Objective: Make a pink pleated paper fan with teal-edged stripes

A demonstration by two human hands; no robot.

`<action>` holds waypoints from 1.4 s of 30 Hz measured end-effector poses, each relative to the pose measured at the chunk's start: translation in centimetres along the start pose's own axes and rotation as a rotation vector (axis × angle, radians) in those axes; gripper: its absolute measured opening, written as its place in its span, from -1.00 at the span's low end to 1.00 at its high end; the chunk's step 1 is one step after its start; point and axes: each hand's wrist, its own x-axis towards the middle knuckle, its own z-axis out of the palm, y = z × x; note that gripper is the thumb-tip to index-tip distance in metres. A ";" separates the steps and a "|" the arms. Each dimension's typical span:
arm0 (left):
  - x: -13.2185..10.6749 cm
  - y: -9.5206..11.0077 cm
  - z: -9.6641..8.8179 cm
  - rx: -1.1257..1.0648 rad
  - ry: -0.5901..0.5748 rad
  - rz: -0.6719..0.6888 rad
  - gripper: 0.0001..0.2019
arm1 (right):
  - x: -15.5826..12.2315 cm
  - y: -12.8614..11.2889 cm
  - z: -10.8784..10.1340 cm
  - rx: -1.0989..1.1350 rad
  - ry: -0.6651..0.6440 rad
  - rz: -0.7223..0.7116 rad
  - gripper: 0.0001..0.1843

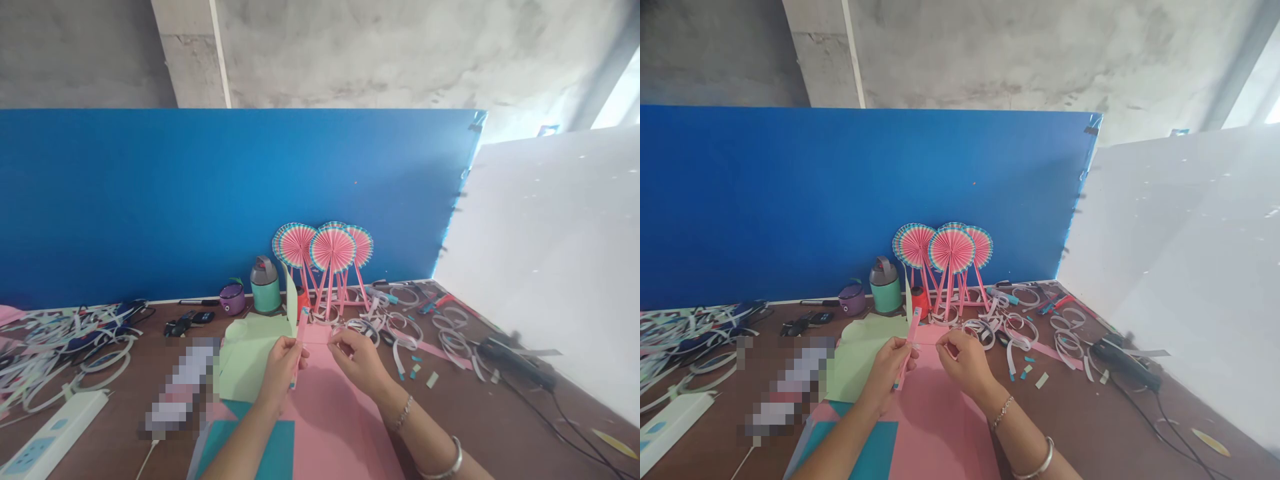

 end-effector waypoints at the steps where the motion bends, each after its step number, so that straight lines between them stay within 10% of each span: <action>1: 0.1 -0.1 0.0 0.002 0.001 0.002 -0.78 | 0.0 0.0 0.0 -0.001 0.009 0.008 -0.85; 9: 0.8 -1.3 -0.5 0.174 0.001 0.048 -0.79 | 0.0 0.3 0.2 -0.031 0.019 -0.013 -0.86; 18: 1.2 -1.3 -1.6 0.861 0.017 0.276 -0.89 | -0.2 -0.3 -0.3 -0.177 -0.010 -0.273 -0.83; 27: -0.9 0.8 -0.5 1.368 -0.306 0.481 -0.73 | 0.1 -0.8 -1.1 -0.161 -0.051 -0.310 -0.76; 35: -1.7 1.6 -0.8 1.409 -0.563 0.664 -0.72 | 0.9 0.6 -1.4 0.106 -0.092 -0.118 -0.78; 42: -2.8 2.4 -0.5 0.977 -0.644 0.577 -0.80 | 1.1 0.7 -2.6 0.526 -0.283 0.248 -0.76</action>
